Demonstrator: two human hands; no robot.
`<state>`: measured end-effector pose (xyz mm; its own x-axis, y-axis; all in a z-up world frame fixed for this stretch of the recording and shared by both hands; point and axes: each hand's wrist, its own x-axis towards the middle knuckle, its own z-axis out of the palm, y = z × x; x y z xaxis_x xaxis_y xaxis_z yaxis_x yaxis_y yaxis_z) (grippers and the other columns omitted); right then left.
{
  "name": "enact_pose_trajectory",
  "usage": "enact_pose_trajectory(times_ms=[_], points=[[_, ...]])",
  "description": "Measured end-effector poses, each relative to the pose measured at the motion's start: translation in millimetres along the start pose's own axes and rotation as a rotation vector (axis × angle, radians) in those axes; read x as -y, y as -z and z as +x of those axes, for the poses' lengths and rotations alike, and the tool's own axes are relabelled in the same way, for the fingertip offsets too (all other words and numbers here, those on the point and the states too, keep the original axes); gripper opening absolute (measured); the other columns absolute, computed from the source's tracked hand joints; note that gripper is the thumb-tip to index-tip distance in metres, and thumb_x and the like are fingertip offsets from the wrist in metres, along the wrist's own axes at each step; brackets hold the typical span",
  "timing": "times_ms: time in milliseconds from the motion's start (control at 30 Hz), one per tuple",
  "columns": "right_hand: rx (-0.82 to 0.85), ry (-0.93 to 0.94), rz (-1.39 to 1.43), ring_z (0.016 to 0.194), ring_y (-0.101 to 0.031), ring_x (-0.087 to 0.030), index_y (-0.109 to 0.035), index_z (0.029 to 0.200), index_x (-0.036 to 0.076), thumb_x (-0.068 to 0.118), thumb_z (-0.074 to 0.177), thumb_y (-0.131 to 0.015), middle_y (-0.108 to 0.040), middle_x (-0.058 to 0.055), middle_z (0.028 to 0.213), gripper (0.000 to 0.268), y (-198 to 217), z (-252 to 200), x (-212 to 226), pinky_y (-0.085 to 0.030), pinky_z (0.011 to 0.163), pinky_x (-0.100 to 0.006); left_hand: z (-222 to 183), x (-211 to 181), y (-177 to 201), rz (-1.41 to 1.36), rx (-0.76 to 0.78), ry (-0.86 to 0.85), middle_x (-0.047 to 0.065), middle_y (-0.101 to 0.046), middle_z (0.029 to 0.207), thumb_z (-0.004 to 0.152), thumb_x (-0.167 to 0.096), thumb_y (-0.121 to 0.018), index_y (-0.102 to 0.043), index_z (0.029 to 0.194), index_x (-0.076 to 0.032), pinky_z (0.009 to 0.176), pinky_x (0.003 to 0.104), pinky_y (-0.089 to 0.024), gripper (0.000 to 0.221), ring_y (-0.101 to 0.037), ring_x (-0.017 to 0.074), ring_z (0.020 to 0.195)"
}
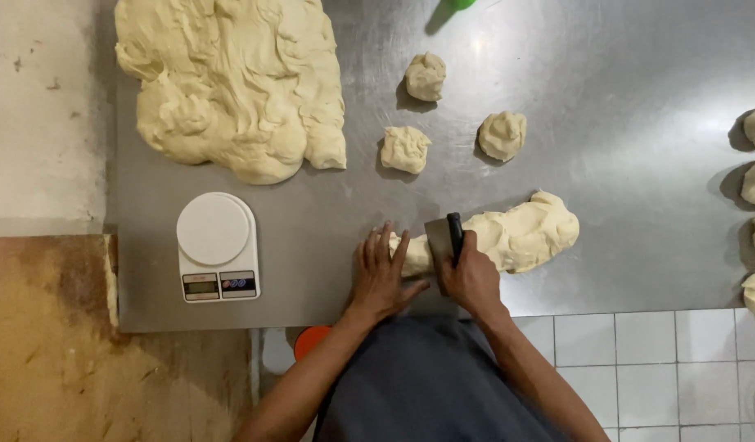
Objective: Cutting large pieces of dough into smaller portions and weighing them on a digital scale.
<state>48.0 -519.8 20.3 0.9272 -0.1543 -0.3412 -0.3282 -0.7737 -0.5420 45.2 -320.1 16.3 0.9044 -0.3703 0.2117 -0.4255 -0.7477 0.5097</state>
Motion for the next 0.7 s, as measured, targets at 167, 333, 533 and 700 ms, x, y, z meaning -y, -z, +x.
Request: enact_pose_trajectory(times_ms=[167,333,533,700], points=[[-0.009,0.049,-0.079,0.069,-0.065,-0.054,-0.04,0.12,0.0,0.022,0.088,-0.068,-0.067,-0.034,0.075,0.047,-44,9,1,-0.051,0.062,-0.064,-18,21,-47,-0.018,0.124,0.192,0.021,-0.045,0.144,0.06,-0.023,-0.094,-0.047,0.149,-0.018,0.108,0.058,-0.04,0.101,-0.04,0.0455,0.132],[-0.063,0.124,0.013,0.072,-0.066,-0.052,-0.041,0.12,-0.001,0.025,0.091,-0.07,-0.068,-0.032,0.077,0.049,-62,34,7,-0.052,0.062,-0.06,-21,50,-43,-0.233,0.071,0.254,0.017,-0.054,0.136,0.073,-0.019,-0.091,-0.054,0.151,-0.016,0.104,0.05,-0.049,0.086,-0.055,0.0404,0.123],[0.244,-0.091,0.5,0.086,-0.067,-0.024,-0.062,0.12,0.001,0.036,0.092,-0.073,-0.072,-0.015,0.098,0.046,-52,48,-13,-0.054,0.073,-0.039,-51,77,21,-0.467,-0.145,0.531,0.019,-0.053,0.134,0.086,-0.028,-0.084,-0.059,0.143,-0.013,0.091,0.041,-0.059,0.064,-0.061,0.0351,0.118],[0.25,-0.208,0.607,0.086,-0.068,-0.021,-0.063,0.122,0.003,0.034,0.09,-0.073,-0.072,-0.012,0.099,0.046,-39,36,-9,-0.056,0.074,-0.038,-71,141,112,-0.263,-0.438,0.625,0.024,-0.044,0.149,0.1,-0.033,-0.067,-0.032,0.158,-0.008,0.095,0.045,-0.061,0.072,-0.055,0.0392,0.131]])
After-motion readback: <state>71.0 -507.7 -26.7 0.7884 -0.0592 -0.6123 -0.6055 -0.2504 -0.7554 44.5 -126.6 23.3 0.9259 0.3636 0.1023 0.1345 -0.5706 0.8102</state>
